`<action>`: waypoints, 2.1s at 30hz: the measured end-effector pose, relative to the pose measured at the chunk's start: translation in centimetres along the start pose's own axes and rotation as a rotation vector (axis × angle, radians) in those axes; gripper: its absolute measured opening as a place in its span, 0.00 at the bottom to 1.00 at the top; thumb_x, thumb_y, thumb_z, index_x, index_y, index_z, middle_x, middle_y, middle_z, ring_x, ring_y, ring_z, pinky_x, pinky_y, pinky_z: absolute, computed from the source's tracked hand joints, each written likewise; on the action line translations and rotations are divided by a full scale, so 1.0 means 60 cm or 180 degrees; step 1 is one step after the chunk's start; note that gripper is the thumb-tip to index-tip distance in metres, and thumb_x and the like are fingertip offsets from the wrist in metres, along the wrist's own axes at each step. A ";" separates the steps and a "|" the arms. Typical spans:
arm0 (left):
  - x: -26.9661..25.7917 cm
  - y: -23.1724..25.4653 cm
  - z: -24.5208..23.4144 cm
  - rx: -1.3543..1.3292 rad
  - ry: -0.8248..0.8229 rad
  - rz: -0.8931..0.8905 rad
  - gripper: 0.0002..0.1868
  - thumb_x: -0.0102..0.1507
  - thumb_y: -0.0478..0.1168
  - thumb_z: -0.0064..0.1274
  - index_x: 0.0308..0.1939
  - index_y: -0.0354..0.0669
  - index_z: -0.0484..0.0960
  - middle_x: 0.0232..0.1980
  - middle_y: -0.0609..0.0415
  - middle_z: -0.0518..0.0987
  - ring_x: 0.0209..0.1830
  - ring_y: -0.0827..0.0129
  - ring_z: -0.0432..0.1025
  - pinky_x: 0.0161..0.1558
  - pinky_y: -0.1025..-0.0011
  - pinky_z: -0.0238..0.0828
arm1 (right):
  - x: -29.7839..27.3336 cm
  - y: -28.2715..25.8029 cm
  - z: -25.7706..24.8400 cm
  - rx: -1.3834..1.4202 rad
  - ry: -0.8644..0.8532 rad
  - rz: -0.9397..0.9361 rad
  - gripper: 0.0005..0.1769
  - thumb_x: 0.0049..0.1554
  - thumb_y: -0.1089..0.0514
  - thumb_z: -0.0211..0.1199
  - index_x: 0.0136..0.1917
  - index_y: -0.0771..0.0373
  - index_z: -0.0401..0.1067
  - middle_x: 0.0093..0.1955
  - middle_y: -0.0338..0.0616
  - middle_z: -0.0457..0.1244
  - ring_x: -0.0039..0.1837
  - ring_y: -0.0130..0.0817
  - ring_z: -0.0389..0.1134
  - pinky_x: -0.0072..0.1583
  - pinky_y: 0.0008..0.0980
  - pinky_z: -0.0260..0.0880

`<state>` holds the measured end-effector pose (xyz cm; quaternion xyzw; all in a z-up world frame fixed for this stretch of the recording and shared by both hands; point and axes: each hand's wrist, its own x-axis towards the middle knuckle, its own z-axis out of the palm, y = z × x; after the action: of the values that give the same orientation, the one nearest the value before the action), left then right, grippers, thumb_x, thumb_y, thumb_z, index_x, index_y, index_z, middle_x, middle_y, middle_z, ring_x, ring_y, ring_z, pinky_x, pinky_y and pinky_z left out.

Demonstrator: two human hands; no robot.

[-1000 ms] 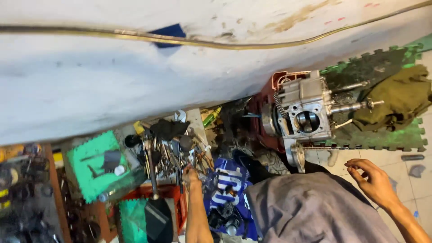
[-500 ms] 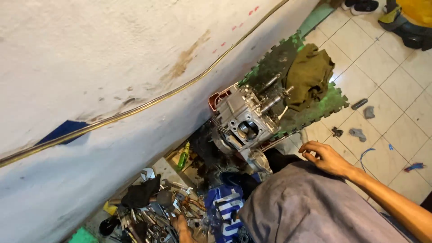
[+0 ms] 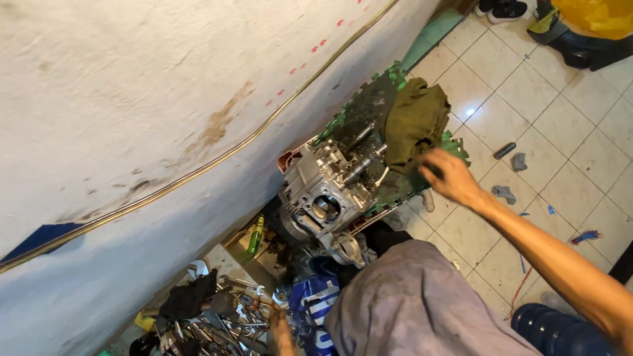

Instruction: The person works on a disassembled engine block placed on a workbench. They use a wrench to tighten bolts on the engine and a cloth to wipe its surfaces. The person also handles a plastic bottle and moves a green foam mat and a red crate within the workspace.

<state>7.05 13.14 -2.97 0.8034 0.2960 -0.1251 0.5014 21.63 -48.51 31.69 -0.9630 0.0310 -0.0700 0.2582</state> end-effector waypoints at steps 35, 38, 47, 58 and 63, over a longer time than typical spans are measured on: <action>-0.315 0.774 0.050 0.2086 -0.2810 0.0631 0.45 0.57 0.54 0.55 0.77 0.53 0.58 0.64 0.47 0.77 0.60 0.59 0.75 0.62 0.66 0.72 | 0.073 -0.123 -0.268 0.2519 -0.0514 -0.0226 0.37 0.46 0.56 0.75 0.66 0.67 0.67 0.61 0.46 0.65 0.61 0.34 0.67 0.60 0.32 0.70; -0.251 0.612 0.072 0.1503 -0.2664 0.1631 0.40 0.53 0.42 0.52 0.72 0.45 0.67 0.63 0.46 0.80 0.63 0.58 0.73 0.65 0.65 0.71 | 0.033 -0.162 -0.172 0.1859 -0.0453 -0.0679 0.39 0.46 0.55 0.75 0.68 0.65 0.65 0.67 0.48 0.63 0.67 0.40 0.66 0.66 0.35 0.68; -0.318 0.641 0.119 -0.1417 -0.1719 0.0830 0.33 0.54 0.34 0.59 0.65 0.37 0.72 0.61 0.43 0.79 0.60 0.53 0.73 0.62 0.57 0.70 | -0.042 -0.256 -0.065 0.1103 -0.1418 -0.1647 0.32 0.44 0.60 0.66 0.63 0.68 0.70 0.71 0.59 0.61 0.71 0.56 0.61 0.67 0.45 0.66; -0.294 0.602 0.053 -0.2675 -0.0928 -0.0320 0.31 0.53 0.35 0.57 0.62 0.30 0.73 0.52 0.39 0.79 0.47 0.50 0.76 0.48 0.54 0.76 | 0.144 0.033 0.052 -0.1208 -0.1207 -0.1073 0.32 0.41 0.60 0.68 0.62 0.54 0.74 0.71 0.49 0.59 0.73 0.52 0.55 0.67 0.61 0.52; -0.286 0.610 0.075 -0.3078 -0.1428 -0.0489 0.33 0.52 0.35 0.55 0.62 0.30 0.72 0.54 0.38 0.80 0.50 0.48 0.77 0.50 0.52 0.77 | 0.150 0.076 0.023 -0.1538 -0.1783 -0.0967 0.24 0.52 0.60 0.64 0.63 0.52 0.72 0.65 0.38 0.62 0.70 0.41 0.57 0.75 0.55 0.49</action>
<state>15.84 -8.62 30.23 0.4104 0.2634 -0.1794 0.8544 30.62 -52.64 29.31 -0.9715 -0.1678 0.1673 0.0094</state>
